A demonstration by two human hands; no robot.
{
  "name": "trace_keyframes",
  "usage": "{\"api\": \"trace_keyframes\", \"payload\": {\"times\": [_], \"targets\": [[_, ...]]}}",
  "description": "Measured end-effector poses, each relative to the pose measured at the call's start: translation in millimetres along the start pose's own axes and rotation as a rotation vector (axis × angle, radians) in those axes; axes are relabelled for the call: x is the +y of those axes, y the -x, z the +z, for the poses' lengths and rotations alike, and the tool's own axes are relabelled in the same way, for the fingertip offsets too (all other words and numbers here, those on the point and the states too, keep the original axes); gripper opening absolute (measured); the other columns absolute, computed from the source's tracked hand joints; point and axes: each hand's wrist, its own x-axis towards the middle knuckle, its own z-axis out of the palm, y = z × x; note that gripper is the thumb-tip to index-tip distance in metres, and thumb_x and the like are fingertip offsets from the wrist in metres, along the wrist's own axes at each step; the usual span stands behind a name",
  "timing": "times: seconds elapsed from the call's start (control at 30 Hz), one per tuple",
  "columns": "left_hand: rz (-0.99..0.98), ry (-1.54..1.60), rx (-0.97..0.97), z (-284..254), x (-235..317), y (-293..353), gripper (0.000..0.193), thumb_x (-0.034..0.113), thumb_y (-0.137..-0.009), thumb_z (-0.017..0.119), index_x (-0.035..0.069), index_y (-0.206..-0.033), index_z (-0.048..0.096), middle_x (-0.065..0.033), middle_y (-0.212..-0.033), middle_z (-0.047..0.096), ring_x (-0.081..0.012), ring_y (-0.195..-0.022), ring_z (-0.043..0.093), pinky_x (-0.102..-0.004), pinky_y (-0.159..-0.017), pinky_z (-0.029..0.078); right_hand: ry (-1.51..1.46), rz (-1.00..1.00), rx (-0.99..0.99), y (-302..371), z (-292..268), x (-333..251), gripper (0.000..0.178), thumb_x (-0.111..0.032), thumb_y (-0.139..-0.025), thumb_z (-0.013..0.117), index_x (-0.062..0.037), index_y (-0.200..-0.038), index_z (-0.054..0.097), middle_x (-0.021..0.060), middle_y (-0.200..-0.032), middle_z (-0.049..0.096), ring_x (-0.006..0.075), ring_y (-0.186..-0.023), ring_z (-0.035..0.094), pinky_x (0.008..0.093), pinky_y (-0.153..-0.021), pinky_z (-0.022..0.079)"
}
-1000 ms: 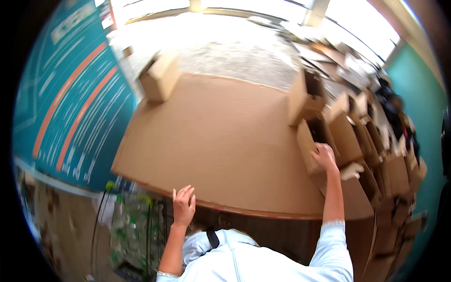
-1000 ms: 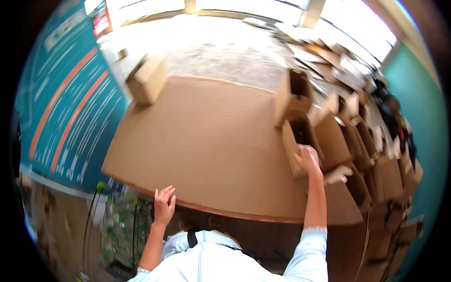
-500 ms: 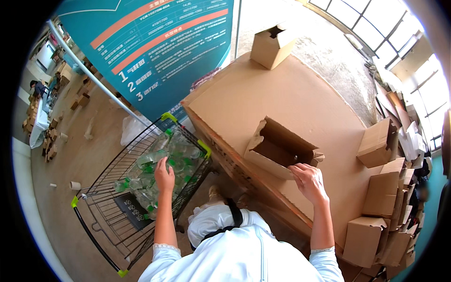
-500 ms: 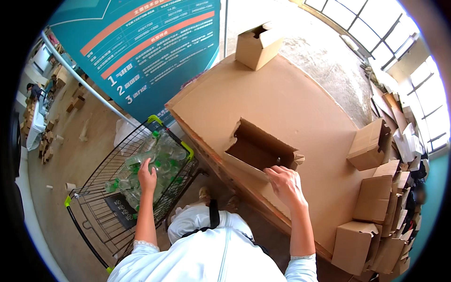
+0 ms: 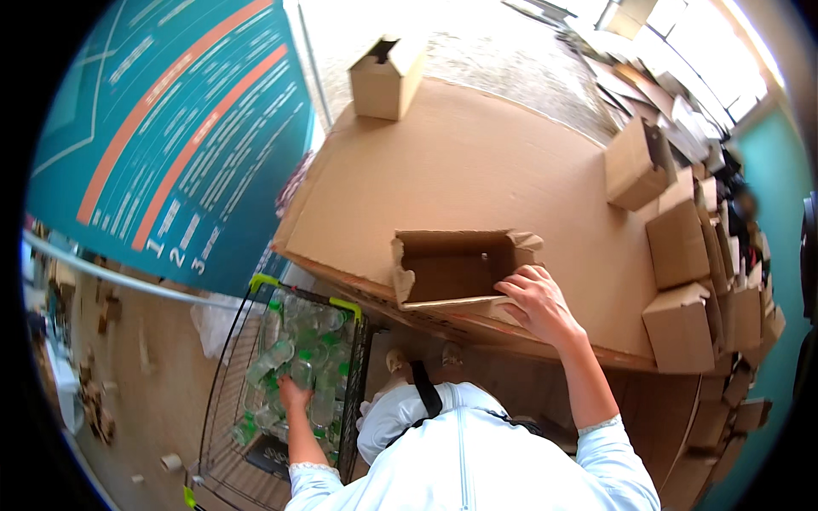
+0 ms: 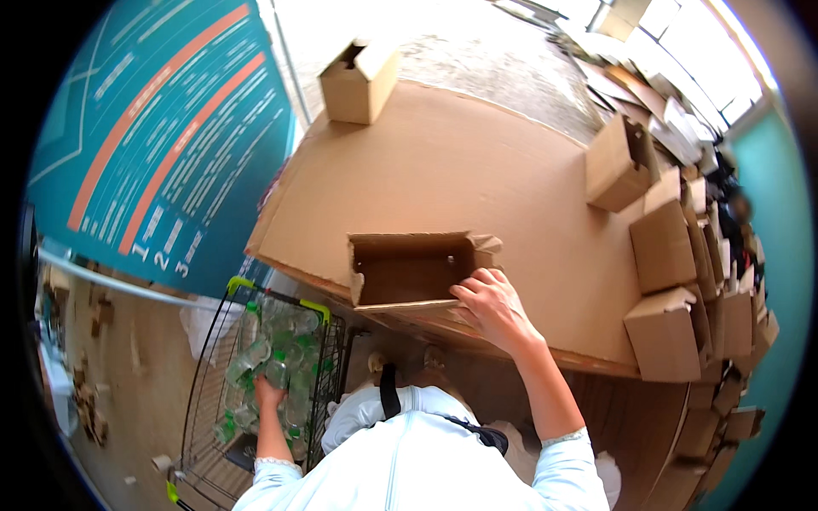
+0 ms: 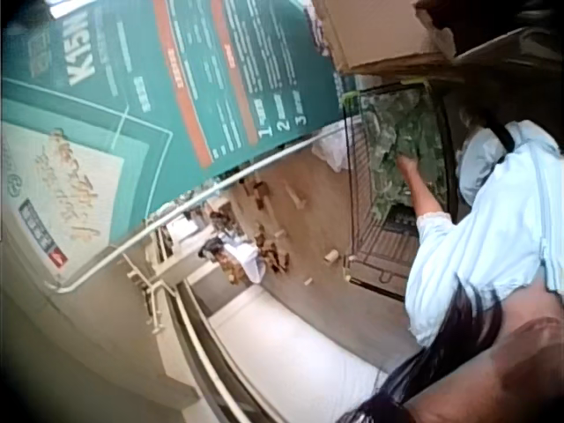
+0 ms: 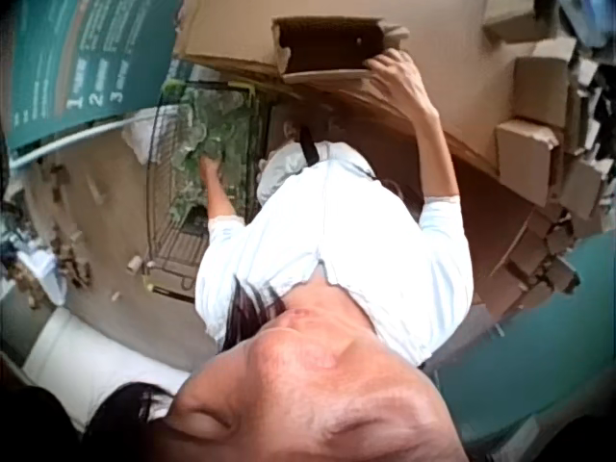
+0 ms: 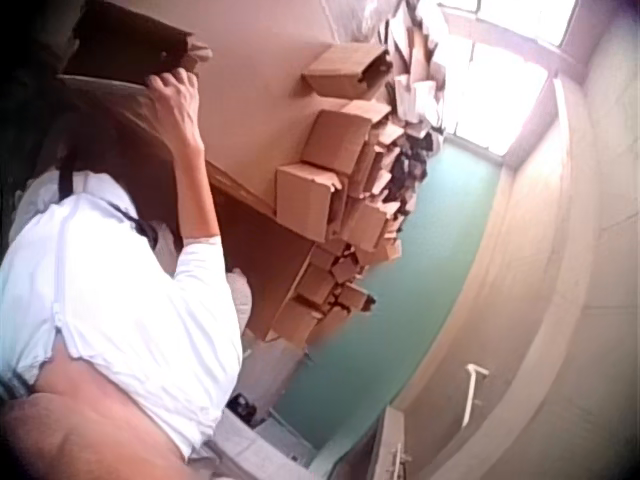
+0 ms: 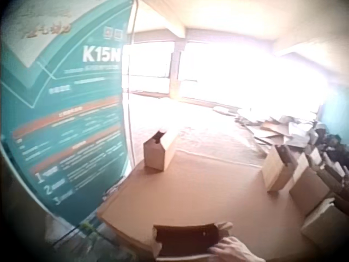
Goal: The person places bottles into small cardboard boxes, folds the box flaps closed, and stacks the filled boxes on a work surface.
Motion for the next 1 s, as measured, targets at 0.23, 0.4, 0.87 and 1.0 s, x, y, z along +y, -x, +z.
{"api": "trace_keyframes", "payload": {"times": [0.23, 0.4, 0.87, 1.0], "targets": [[0.101, 0.384, 0.337, -56.7, 17.8, 6.1, 0.094, 0.02, -0.054, 0.089, -0.002, -0.134, 0.044, -0.0228, -0.128, 0.056, -0.036, -0.114, 0.057, -0.043, -0.094, 0.047, 0.074, -0.011, -0.054, 8.0, 9.5, 16.6, 0.015, -0.007, -0.078, 0.067, -0.0077, -0.093, 0.07, 0.0076, -0.093, 0.068, 0.0252, -0.095, 0.062, 0.0395, -0.103, 0.041], [0.56, 1.052, 0.439, -203.6, 154.5, 50.3, 0.072, 0.014, -0.073, 0.079, -0.001, -0.134, 0.045, -0.0162, -0.128, 0.055, -0.0256, -0.115, 0.058, -0.0402, -0.094, 0.047, -0.009, -0.066, -0.005, 11.5, 9.7, 21.0, 0.015, 0.0, -0.072, 0.063, -0.007, -0.085, 0.064, 0.0078, -0.076, 0.063, 0.0265, -0.083, 0.064, 0.0429, -0.104, 0.039], [1.412, -0.019, -0.372, -200.4, 493.6, 204.6, 0.069, 0.025, -0.062, 0.083, 0.0, -0.118, 0.051, -0.0222, -0.1, 0.066, -0.0385, -0.096, 0.064, -0.0423, -0.085, 0.052, -0.031, -0.044, 0.047, 58.2, 7.2, 55.5, 0.007, -0.008, -0.078, 0.059, -0.0075, -0.085, 0.063, 0.0083, -0.072, 0.065, 0.0256, -0.08, 0.069, 0.0454, -0.1, 0.044], [1.326, -0.608, -0.462, -146.7, 501.3, 163.0, 0.079, 0.031, -0.06, 0.081, -0.001, -0.126, 0.05, -0.0256, -0.101, 0.067, -0.0383, -0.096, 0.065, -0.042, -0.087, 0.052, -0.078, -0.091, 0.126, 61.0, 17.0, 57.1, 0.003, -0.009, -0.078, 0.06, -0.0077, -0.079, 0.062, 0.0082, -0.072, 0.065, 0.0244, -0.079, 0.068, 0.0403, -0.096, 0.046]]}}
